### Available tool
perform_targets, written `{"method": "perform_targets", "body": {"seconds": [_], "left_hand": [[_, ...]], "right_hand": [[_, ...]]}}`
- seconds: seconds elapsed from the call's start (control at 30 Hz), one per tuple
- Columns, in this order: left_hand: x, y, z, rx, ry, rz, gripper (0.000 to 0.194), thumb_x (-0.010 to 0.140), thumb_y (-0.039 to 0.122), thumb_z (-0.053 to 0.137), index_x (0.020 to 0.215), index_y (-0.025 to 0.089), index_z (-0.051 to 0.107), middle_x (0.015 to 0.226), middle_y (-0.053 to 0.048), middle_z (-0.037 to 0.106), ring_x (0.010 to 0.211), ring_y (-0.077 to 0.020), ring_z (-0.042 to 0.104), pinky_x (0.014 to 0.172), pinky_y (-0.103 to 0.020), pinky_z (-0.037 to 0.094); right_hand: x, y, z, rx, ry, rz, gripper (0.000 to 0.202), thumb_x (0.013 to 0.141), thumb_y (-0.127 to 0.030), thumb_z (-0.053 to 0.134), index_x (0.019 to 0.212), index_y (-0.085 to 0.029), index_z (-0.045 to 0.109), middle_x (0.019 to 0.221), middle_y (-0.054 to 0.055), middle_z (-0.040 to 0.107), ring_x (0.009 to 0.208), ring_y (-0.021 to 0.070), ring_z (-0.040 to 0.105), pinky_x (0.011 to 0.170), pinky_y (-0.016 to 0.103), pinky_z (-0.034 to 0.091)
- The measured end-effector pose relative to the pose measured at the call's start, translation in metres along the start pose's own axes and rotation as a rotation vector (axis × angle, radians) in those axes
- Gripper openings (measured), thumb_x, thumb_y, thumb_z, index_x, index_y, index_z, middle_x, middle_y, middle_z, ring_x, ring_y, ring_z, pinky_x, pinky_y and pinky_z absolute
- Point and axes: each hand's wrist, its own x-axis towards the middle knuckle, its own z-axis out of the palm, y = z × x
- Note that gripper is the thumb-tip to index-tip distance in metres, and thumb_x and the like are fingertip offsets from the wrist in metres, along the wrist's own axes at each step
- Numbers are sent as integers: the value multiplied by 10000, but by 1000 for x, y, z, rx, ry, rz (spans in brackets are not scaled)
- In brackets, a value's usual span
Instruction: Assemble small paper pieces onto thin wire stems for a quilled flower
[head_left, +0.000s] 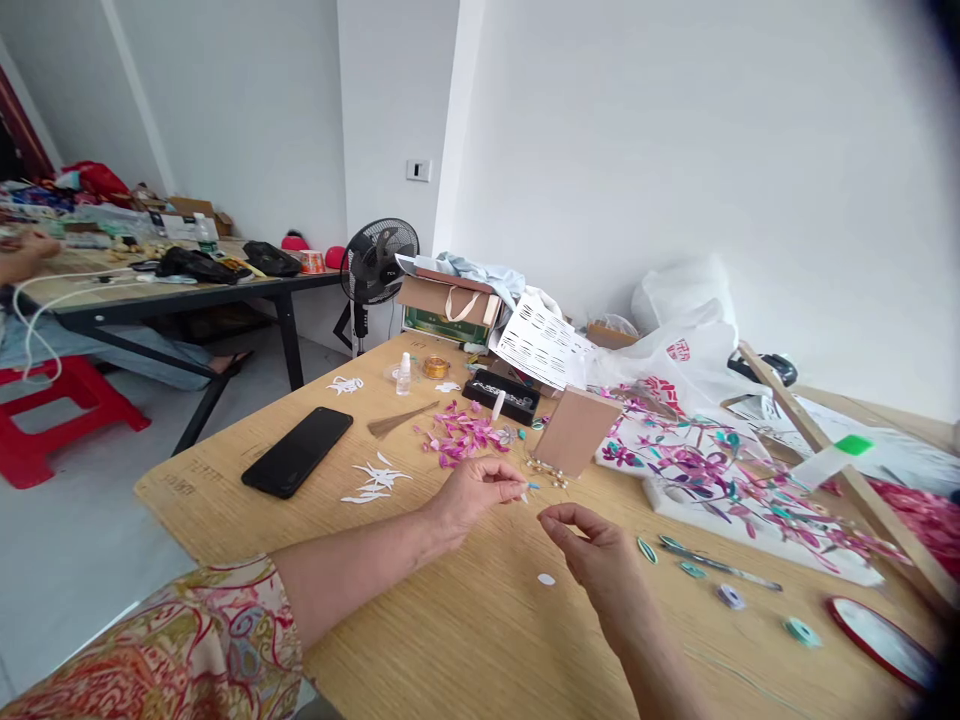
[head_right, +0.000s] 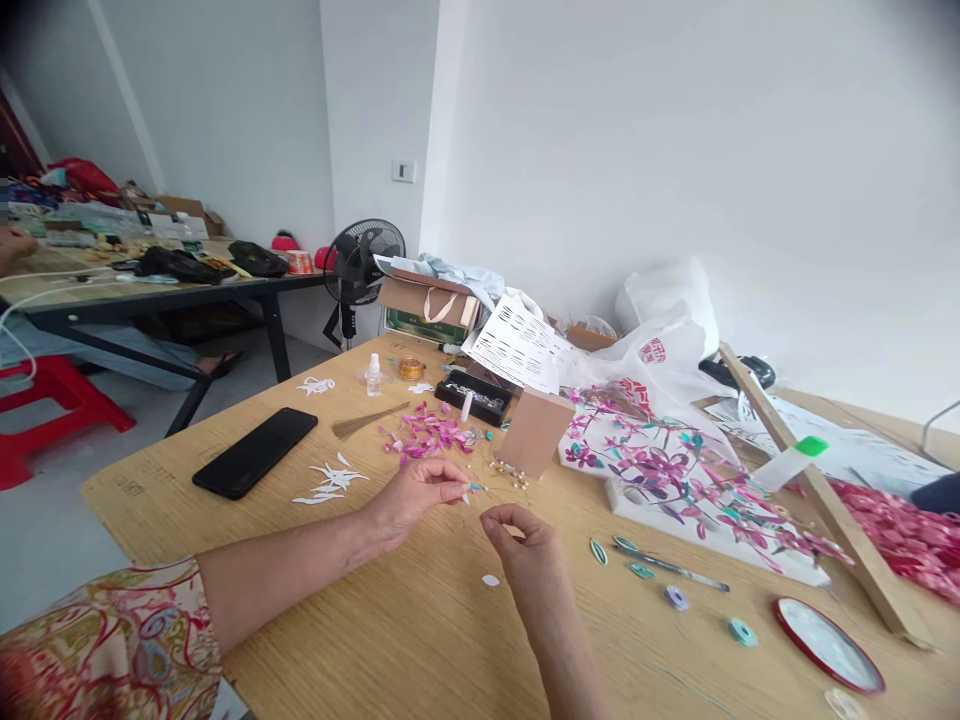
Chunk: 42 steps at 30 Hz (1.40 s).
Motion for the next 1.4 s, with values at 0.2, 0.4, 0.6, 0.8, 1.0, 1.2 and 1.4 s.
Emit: {"method": "perform_targets", "body": {"seconds": [0.2,0.4,0.6,0.8,1.0,1.2,1.4], "left_hand": [[-4,7,-5,-153,-167,-62,171,594,249,674,617,106,583,883,-44,566,711,-76,494,647,-188,367],[-4,5,-5,-255,-269,-120,205,629,272,661,687,106,554,748,-55,628,647,-99,565,666,-238,393],[-2,7,-6,-274,-212,-119,269,573,292,707,676,97,553,730,-57,645,682,-125,596,754,-302,420],[2,3,-9,-268,-225,-77,248,600,285,692,689,94,562,735,-56,644,683,-124,600,762,-313,428],[2,3,-9,-259,-203,-46,219,615,275,679,674,97,566,688,-31,619,661,-104,573,730,-285,436],[2,5,-7,-226,-129,-47,230,611,296,673,678,99,574,699,-39,621,665,-106,567,743,-288,420],[0,4,-4,-143,-47,-43,225,595,300,675,667,107,585,626,1,567,612,-90,545,667,-244,419]], "right_hand": [[6,4,-8,-155,-7,-89,211,586,-396,567,582,-189,609,366,-71,348,350,65,233,390,222,168],[16,3,-6,-220,-17,-182,177,547,-371,587,499,-204,617,501,-14,528,462,119,421,469,243,294],[15,-15,-39,-552,47,-354,132,538,-284,615,642,-247,687,847,22,631,692,194,544,618,296,354],[5,-31,-27,-239,-75,-52,409,554,-349,647,932,-197,616,487,-21,557,439,140,479,421,249,275],[5,-24,4,284,-231,-11,346,511,-359,724,765,-161,596,587,2,605,537,113,522,478,218,347],[8,-10,12,436,-103,-45,284,559,-381,701,563,-155,530,418,-71,409,384,36,289,386,191,178],[5,0,23,597,-115,-25,282,599,-376,684,630,-169,495,417,-115,270,366,23,156,379,205,84]]}}
